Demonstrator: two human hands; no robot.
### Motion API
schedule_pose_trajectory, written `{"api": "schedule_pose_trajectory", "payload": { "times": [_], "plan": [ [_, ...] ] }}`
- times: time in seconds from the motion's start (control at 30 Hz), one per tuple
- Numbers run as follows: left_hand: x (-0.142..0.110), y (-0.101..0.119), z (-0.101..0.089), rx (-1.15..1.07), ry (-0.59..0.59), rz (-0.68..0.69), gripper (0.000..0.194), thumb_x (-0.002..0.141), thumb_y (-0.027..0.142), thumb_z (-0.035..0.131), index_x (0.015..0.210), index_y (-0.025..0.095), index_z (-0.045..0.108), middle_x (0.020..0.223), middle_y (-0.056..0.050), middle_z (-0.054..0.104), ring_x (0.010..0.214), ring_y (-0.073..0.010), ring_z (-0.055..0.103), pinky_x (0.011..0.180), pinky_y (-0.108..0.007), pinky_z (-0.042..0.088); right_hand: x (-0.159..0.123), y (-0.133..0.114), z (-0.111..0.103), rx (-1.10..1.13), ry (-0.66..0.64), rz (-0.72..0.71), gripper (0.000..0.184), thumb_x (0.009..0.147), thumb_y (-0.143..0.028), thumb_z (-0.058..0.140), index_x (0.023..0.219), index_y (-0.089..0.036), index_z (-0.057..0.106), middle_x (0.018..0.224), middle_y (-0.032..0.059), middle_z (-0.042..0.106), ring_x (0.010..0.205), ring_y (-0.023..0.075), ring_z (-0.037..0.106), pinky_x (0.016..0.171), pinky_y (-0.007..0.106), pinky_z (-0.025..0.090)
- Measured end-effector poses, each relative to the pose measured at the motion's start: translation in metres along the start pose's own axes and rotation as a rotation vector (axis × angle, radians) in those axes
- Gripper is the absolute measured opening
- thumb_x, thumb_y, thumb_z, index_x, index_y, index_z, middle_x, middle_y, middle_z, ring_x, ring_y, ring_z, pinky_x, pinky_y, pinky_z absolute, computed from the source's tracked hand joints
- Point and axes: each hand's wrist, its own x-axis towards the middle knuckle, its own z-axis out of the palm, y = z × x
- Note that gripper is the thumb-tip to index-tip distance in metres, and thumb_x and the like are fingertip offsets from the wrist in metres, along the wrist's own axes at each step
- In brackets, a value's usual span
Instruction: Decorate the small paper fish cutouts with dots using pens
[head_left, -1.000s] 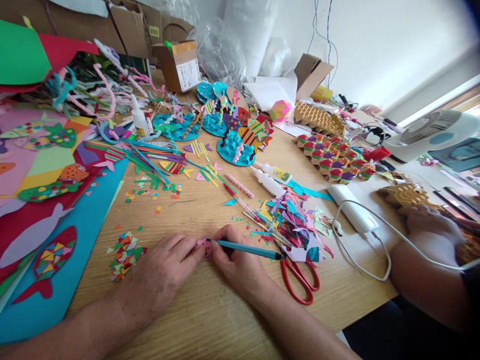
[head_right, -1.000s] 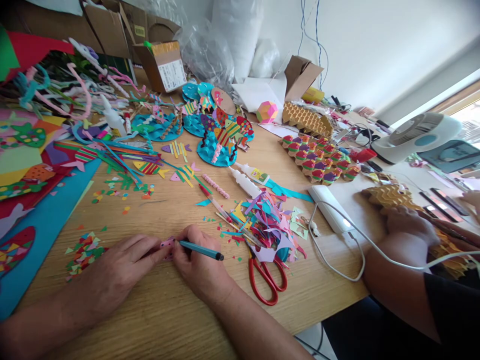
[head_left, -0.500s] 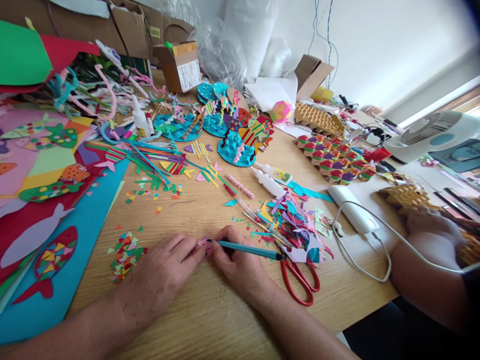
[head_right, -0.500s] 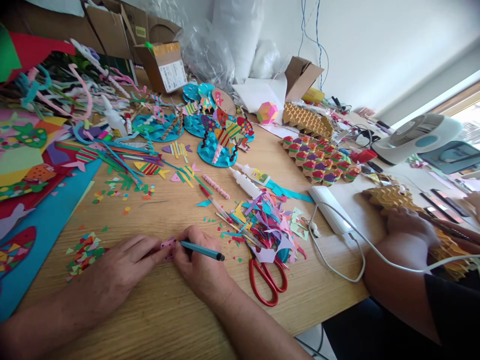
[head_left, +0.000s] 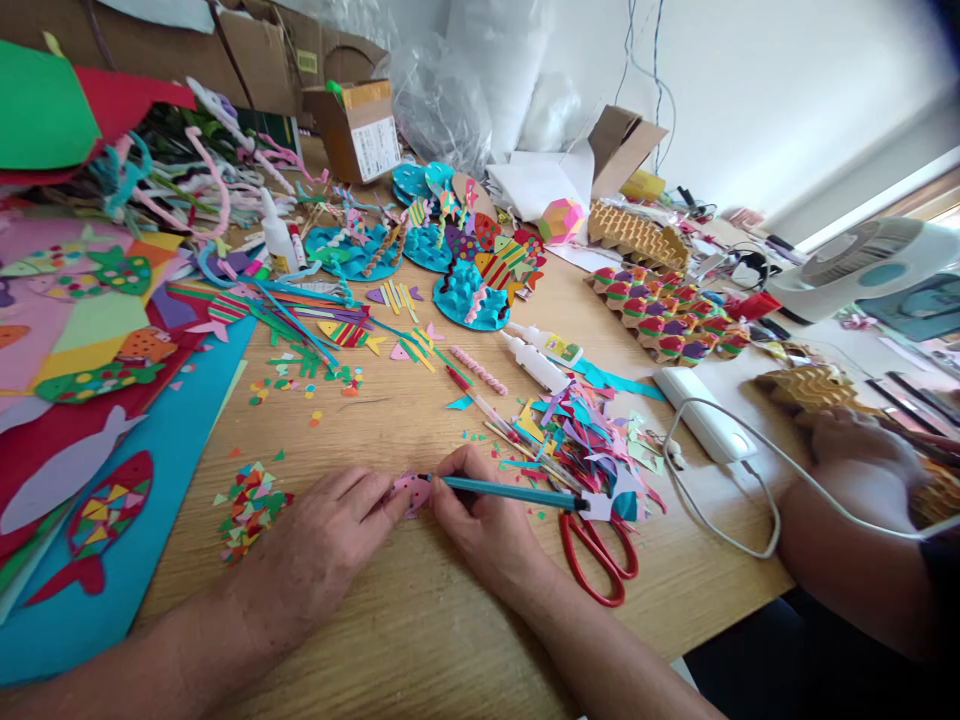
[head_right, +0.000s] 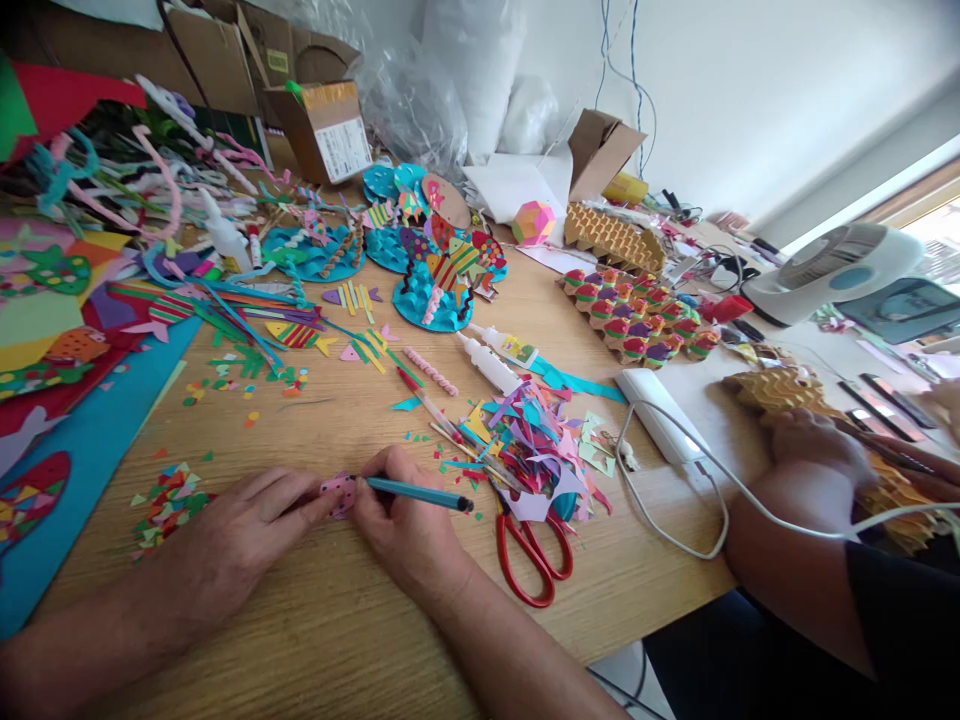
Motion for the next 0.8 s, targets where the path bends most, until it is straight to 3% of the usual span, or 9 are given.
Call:
{"api": "schedule_pose_trajectory", "payload": {
  "times": [0.3,0.5,0.8],
  "plan": [
    [-0.0003,-0.0027,-0.0025,-0.001,0.038,0.041,0.041,0.089,0.004,0.028,0.125,0.012,0.046,0.100,-0.008,0.059,0.089,-0.0215,0.054,0.077,-0.036,0.052,-0.0042,0.0024,-0.0023,0.000,-0.023,-0.009,0.005,0.079,-0.020,0.050,0.073,-0.021,0.050,0.063,-0.0015,0.056,0.056,0.0115,0.051,0.051,0.021,0.040],
    [-0.0032,-0.0035,-0.0016,-0.046,0.015,0.012,0.048,0.083,0.000,0.030,0.127,0.015,0.044,0.104,-0.008,0.059,0.093,-0.0214,0.055,0.081,-0.037,0.051,-0.0043,0.0026,-0.0027,-0.018,-0.043,-0.023,0.003,0.079,-0.020,0.049,0.076,-0.021,0.051,0.067,-0.0003,0.059,0.060,0.0125,0.054,0.056,0.023,0.042],
    [-0.0005,-0.0071,-0.0059,-0.167,0.070,-0.007,0.043,0.085,0.002,0.029,0.116,0.018,0.053,0.102,-0.005,0.062,0.092,-0.0180,0.058,0.080,-0.031,0.052,-0.0036,0.0021,-0.0028,-0.064,-0.038,-0.055,0.007,0.074,-0.013,0.048,0.076,-0.020,0.050,0.067,-0.0006,0.059,0.060,0.0121,0.053,0.056,0.022,0.041]
  ]
}}
